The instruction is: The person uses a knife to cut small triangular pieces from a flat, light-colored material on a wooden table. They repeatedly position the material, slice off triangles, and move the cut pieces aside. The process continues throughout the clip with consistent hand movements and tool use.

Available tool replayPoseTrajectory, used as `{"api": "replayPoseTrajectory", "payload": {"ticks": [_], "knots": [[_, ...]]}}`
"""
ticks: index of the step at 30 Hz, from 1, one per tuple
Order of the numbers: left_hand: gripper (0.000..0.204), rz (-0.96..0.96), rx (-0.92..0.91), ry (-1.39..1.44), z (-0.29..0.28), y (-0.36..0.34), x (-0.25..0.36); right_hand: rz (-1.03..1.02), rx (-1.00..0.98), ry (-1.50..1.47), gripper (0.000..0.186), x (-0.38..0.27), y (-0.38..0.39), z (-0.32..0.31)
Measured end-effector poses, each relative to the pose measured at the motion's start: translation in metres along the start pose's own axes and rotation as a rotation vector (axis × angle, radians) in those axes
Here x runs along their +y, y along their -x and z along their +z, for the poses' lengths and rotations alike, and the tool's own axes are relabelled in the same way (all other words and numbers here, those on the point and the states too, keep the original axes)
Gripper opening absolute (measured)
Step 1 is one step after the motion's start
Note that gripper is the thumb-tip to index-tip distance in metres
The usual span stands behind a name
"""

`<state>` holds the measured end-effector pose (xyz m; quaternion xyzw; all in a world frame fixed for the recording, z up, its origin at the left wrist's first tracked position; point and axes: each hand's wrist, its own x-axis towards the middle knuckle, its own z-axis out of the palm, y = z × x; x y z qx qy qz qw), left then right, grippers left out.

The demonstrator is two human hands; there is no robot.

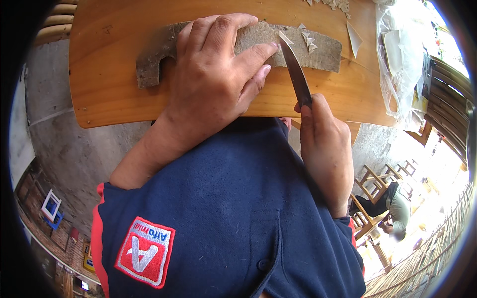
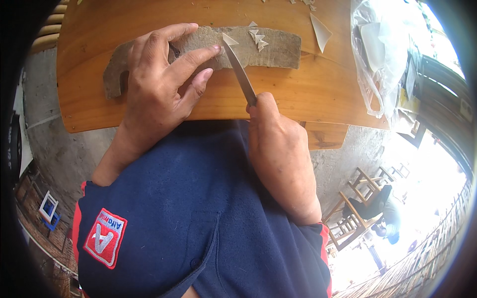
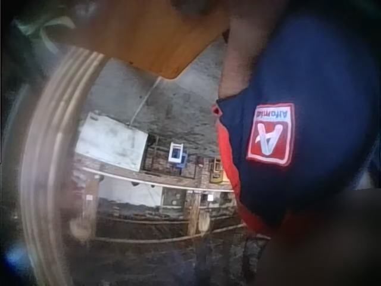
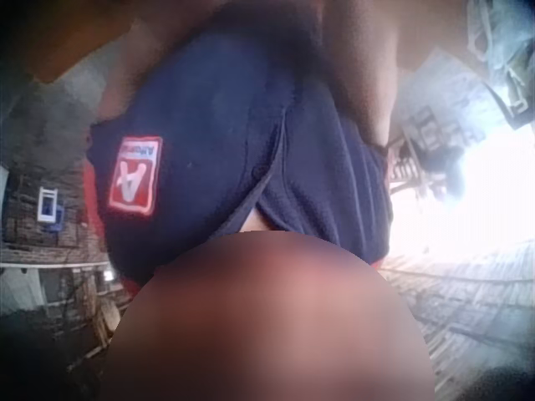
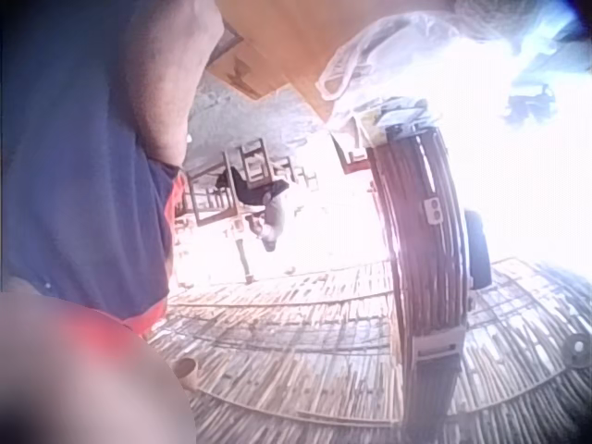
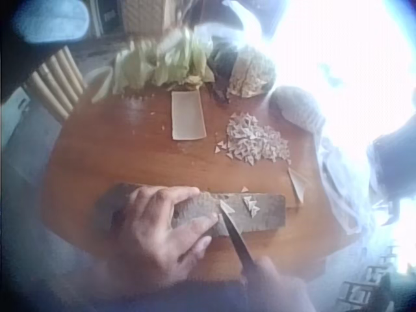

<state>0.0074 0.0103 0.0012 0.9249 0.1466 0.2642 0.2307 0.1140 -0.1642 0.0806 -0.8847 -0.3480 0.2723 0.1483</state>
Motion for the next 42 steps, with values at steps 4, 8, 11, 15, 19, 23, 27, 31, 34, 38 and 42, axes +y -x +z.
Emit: {"api": "replayPoseTrajectory", "payload": {"ticks": [4,8,11,15,19,23,27,31,34,38,42], "knots": [[0.032,0.016,-0.002,-0.026,-0.001,0.001,-0.001,-0.024,0.013,-0.016,0.009,-0.002,0.0,0.003],[0.033,0.017,-0.001,-0.033,-0.002,0.001,-0.001,-0.014,0.002,-0.004,0.01,-0.004,-0.001,0.005],[0.033,0.019,-0.005,-0.037,-0.002,0.001,0.0,-0.008,-0.001,0.032,0.01,-0.004,-0.001,0.006],[0.033,0.019,-0.004,-0.038,-0.003,0.001,0.0,-0.041,0.031,0.015,0.009,-0.005,-0.001,0.011],[0.033,0.026,-0.008,-0.04,-0.003,0.001,-0.001,-0.062,0.047,0.012,0.008,-0.006,-0.002,0.017],[0.033,0.027,-0.012,-0.032,-0.002,0.0,-0.001,-0.066,0.042,0.027,0.009,-0.006,-0.006,0.023],[0.032,0.032,-0.001,-0.045,-0.001,0.001,0.0,-0.038,0.041,0.011,0.012,-0.004,-0.006,0.026],[0.032,0.009,0.01,-0.024,0.001,0.001,0.0,-0.032,0.035,-0.009,0.011,0.0,0.004,0.019],[0.03,-0.01,0.027,0.003,0.001,0.0,-0.001,0.006,0.029,-0.024,0.01,0.002,0.012,0.013],[0.026,-0.052,0.079,0.126,0.002,-0.005,-0.003,0.104,-0.004,-0.106,0.01,0.006,0.015,0.005],[0.023,-0.101,0.09,0.227,-0.005,-0.017,-0.007,-0.052,0.017,-0.116,0.008,0.005,0.012,0.01]]}}
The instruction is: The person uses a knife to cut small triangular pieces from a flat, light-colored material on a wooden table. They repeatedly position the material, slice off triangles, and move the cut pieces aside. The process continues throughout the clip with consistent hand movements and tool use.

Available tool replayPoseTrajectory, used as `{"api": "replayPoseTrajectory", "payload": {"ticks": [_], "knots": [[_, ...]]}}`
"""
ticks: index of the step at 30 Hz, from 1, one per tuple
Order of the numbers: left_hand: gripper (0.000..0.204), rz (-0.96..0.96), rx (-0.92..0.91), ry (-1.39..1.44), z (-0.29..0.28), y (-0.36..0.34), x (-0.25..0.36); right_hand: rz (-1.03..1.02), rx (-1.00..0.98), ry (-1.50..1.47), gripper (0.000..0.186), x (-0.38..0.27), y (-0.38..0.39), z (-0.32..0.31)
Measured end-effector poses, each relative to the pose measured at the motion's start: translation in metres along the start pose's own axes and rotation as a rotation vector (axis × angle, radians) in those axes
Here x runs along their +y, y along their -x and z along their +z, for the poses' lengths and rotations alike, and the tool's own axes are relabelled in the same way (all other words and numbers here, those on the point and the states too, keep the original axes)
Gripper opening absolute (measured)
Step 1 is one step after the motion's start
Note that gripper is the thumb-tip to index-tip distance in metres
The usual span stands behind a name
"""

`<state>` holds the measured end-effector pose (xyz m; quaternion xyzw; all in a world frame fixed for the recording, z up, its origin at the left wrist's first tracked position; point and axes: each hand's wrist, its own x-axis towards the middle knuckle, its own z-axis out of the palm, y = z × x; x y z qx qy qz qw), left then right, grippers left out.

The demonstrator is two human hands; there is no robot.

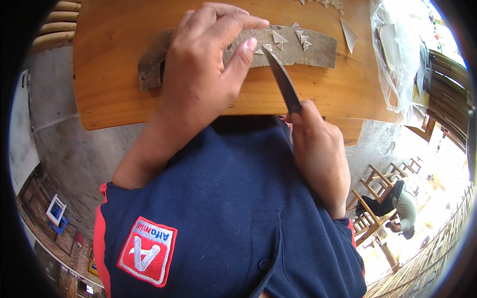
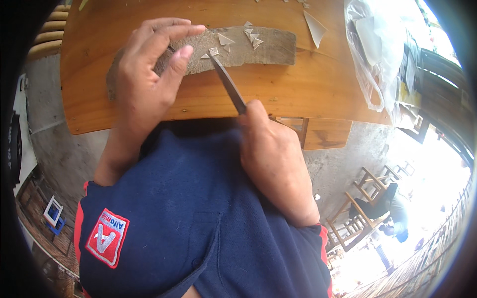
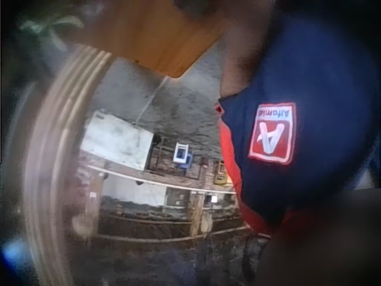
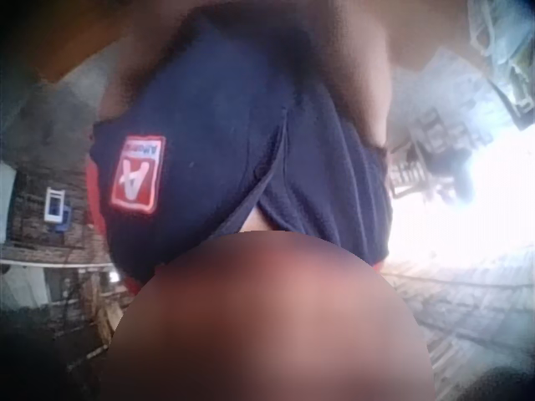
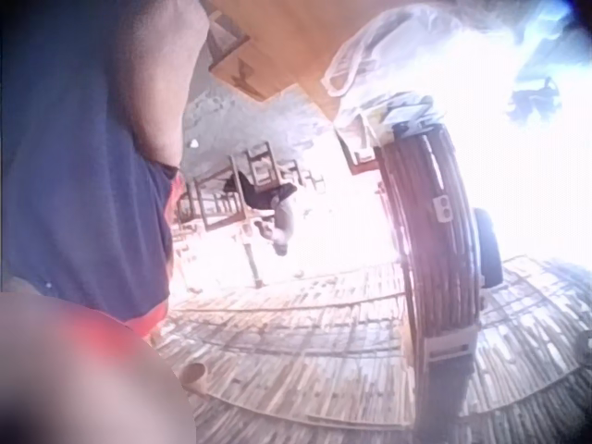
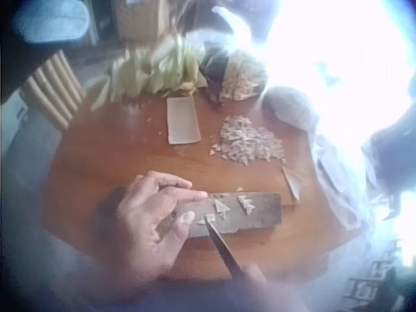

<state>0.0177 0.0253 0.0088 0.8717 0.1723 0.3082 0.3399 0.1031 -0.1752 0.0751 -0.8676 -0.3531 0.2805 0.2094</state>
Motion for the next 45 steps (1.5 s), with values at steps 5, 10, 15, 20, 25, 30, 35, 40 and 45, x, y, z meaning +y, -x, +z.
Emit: {"api": "replayPoseTrajectory", "payload": {"ticks": [5,10,15,20,25,30,35,40,45], "knots": [[0.019,-0.112,-0.187,-0.025,-0.005,-0.022,0.006,-0.089,-0.088,0.048,0.01,0.003,-0.01,0.002],[0.019,-0.123,-0.284,-0.054,-0.004,-0.033,0.017,-0.074,-0.108,0.031,0.013,0.003,-0.012,0.004],[0.018,-0.181,-0.333,-0.095,0.006,-0.04,0.011,-0.105,-0.093,0.0,0.014,0.011,-0.01,0.006],[0.014,-0.241,-0.339,-0.063,0.018,-0.045,0.011,-0.109,-0.081,0.019,0.015,0.023,-0.014,0.004],[0.021,-0.391,-0.216,0.137,-0.001,-0.043,0.014,-0.012,0.031,0.081,0.015,0.028,-0.019,-0.006],[0.013,-0.354,-0.144,0.025,-0.006,-0.032,0.006,0.023,0.134,0.096,0.02,0.038,-0.028,-0.021],[0.011,-0.14,-0.037,-0.213,0.019,-0.009,0.008,0.03,0.129,0.03,0.017,0.034,-0.028,-0.018],[0.01,-0.115,0.004,-0.313,0.028,-0.001,0.008,0.029,0.076,0.013,0.014,0.026,-0.025,-0.014],[0.014,-0.1,-0.011,-0.283,0.024,0.001,0.011,0.008,0.073,0.022,0.012,0.021,-0.024,-0.012]]}}
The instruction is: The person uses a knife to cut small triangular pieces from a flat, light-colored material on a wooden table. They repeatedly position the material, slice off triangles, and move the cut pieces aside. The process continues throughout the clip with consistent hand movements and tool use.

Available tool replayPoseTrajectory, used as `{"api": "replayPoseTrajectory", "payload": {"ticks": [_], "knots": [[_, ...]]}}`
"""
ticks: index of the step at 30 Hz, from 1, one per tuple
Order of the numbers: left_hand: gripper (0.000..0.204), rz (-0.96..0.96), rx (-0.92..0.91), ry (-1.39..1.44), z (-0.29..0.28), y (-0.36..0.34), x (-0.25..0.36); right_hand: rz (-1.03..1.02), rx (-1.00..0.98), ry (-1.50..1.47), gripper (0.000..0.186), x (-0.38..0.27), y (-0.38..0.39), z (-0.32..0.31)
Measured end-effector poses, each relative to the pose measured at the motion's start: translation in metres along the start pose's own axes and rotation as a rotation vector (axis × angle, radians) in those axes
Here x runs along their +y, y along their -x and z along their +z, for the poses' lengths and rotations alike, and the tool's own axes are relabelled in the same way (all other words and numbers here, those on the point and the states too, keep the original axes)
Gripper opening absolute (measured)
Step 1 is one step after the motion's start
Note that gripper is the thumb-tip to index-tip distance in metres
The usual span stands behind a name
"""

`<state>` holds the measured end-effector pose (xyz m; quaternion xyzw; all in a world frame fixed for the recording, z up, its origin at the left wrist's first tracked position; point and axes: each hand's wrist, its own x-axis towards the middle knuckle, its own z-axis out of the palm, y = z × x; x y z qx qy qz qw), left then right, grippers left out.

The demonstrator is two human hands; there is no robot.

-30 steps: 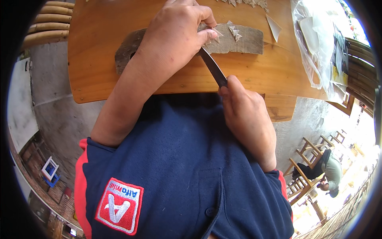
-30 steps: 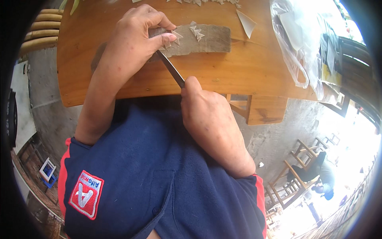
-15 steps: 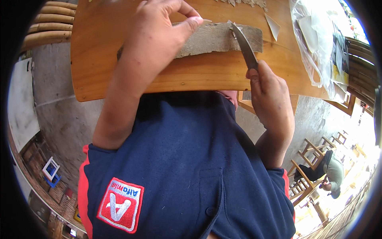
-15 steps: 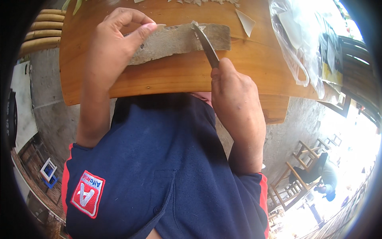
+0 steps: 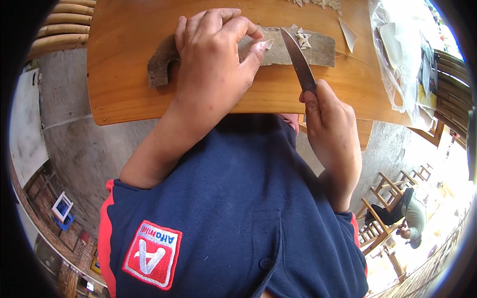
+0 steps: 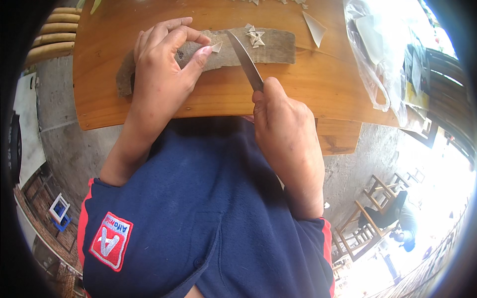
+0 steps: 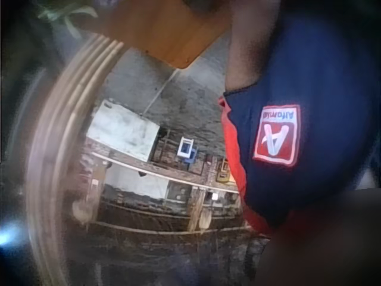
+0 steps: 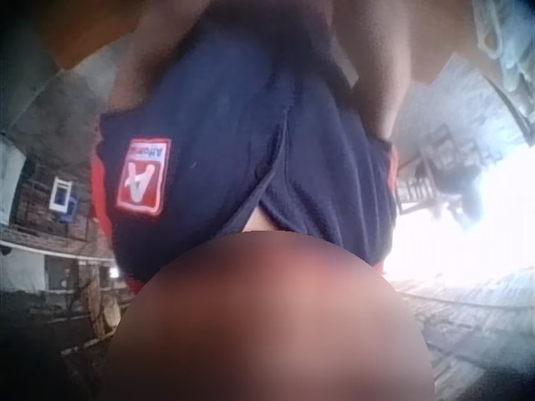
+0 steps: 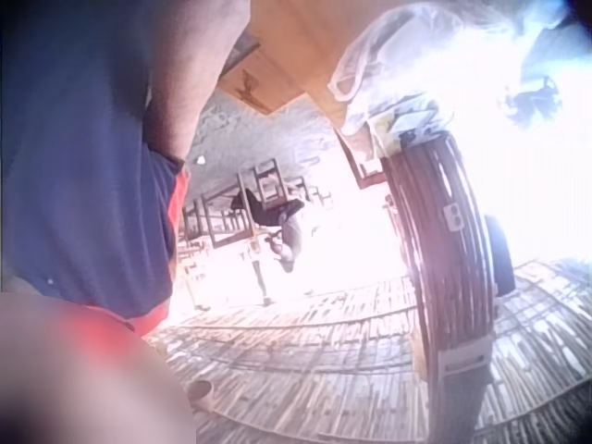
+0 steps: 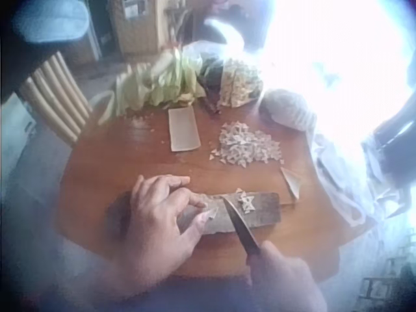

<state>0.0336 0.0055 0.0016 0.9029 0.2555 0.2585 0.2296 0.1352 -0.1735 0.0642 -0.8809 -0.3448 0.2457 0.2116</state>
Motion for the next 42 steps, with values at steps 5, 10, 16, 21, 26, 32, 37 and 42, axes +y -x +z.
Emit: {"api": "replayPoseTrajectory", "payload": {"ticks": [5,10,16,21,26,32,37,42], "knots": [[0.021,0.155,-0.016,-0.031,-0.009,0.007,-0.004,-0.059,-0.001,0.031,0.012,-0.002,0.001,0.004],[0.027,0.174,-0.034,-0.104,-0.011,0.015,-0.003,-0.077,0.009,0.066,0.014,-0.005,-0.003,0.007],[0.026,0.162,-0.037,-0.147,-0.011,0.017,0.001,-0.041,-0.041,0.067,0.012,-0.008,-0.003,0.01],[0.025,0.157,-0.035,-0.174,-0.011,0.018,0.005,-0.079,-0.002,0.073,0.009,-0.008,0.002,0.016],[0.026,0.153,-0.042,-0.183,-0.011,0.02,0.007,-0.105,0.016,0.154,0.009,-0.01,0.003,0.027],[0.026,0.161,-0.041,-0.191,-0.01,0.022,0.007,-0.107,-0.004,0.188,0.01,-0.011,0.002,0.027],[0.027,0.155,-0.01,-0.191,-0.01,0.024,0.005,-0.091,-0.014,0.182,0.011,-0.012,0.007,0.022],[0.031,0.145,-0.026,-0.134,-0.01,0.026,0.0,-0.033,-0.018,0.148,0.011,-0.011,0.016,0.017]]}}
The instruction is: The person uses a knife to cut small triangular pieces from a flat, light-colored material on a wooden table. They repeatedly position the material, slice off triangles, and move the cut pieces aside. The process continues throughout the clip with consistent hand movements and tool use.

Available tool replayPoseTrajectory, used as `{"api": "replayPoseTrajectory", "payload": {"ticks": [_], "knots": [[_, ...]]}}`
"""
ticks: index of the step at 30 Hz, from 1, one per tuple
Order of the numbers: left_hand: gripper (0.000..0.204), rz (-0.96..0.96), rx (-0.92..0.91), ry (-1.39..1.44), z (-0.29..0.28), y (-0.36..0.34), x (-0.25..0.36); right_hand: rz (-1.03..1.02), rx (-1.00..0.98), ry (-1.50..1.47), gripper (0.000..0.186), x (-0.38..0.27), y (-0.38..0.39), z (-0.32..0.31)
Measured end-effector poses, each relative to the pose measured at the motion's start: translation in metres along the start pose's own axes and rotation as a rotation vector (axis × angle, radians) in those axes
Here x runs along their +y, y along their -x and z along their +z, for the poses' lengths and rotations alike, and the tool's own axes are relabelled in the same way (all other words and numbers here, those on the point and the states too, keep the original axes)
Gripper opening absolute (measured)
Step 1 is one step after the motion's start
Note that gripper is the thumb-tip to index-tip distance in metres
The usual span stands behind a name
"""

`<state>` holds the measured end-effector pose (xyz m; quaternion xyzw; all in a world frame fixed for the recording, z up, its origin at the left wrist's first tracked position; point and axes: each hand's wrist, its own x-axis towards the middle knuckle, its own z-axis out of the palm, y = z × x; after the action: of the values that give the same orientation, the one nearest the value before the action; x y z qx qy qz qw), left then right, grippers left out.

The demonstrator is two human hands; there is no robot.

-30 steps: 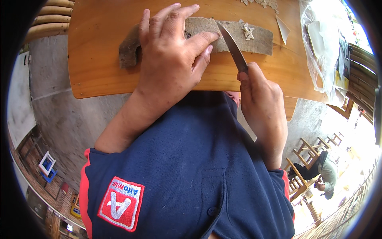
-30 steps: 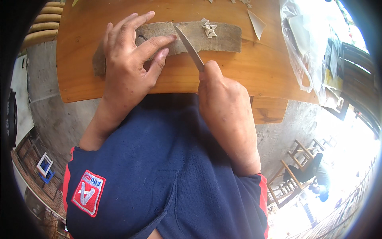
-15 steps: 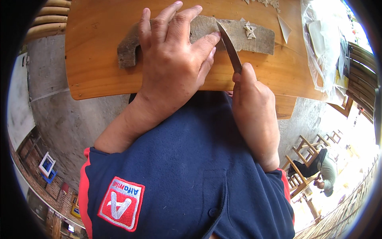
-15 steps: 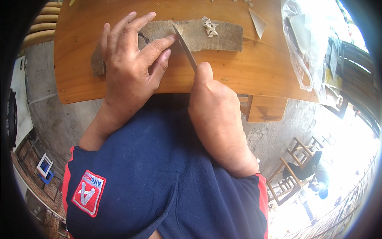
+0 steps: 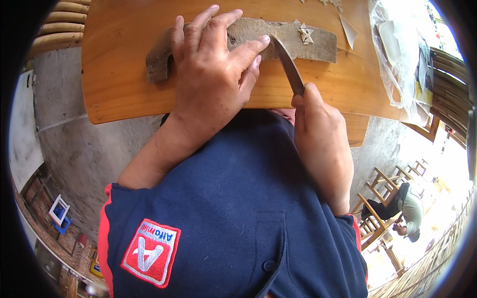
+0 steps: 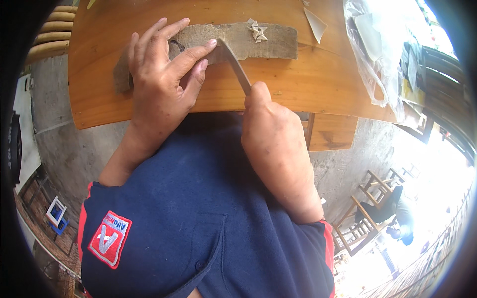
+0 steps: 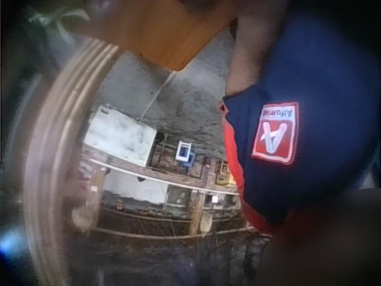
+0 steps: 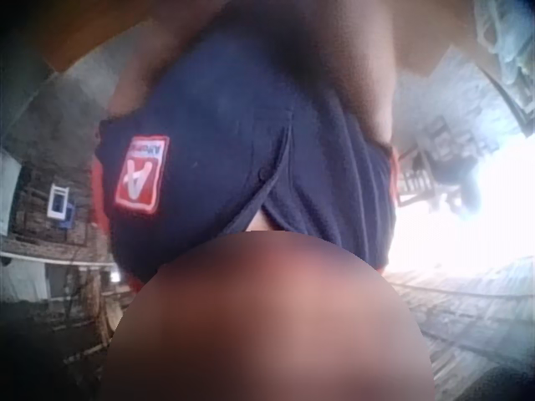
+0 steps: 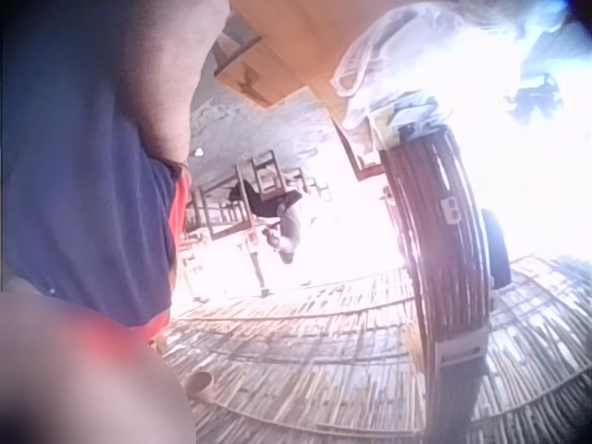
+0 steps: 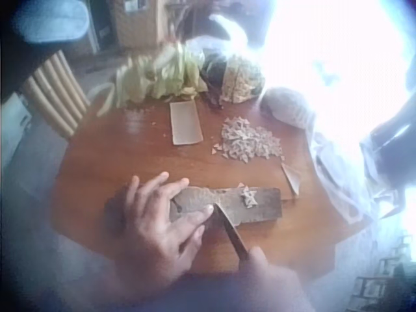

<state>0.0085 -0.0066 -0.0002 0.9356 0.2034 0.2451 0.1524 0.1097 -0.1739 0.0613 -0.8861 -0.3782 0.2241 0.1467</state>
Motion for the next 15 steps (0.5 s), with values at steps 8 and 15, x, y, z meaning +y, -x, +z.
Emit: {"api": "replayPoseTrajectory", "payload": {"ticks": [8,15], "knots": [[0.035,-0.022,0.007,0.1,0.001,0.005,-0.003,0.034,0.032,-0.087,0.013,-0.002,-0.004,-0.011],[0.031,-0.02,-0.001,0.103,0.001,0.004,-0.002,0.068,-0.046,-0.093,0.013,-0.011,-0.001,-0.009]]}}
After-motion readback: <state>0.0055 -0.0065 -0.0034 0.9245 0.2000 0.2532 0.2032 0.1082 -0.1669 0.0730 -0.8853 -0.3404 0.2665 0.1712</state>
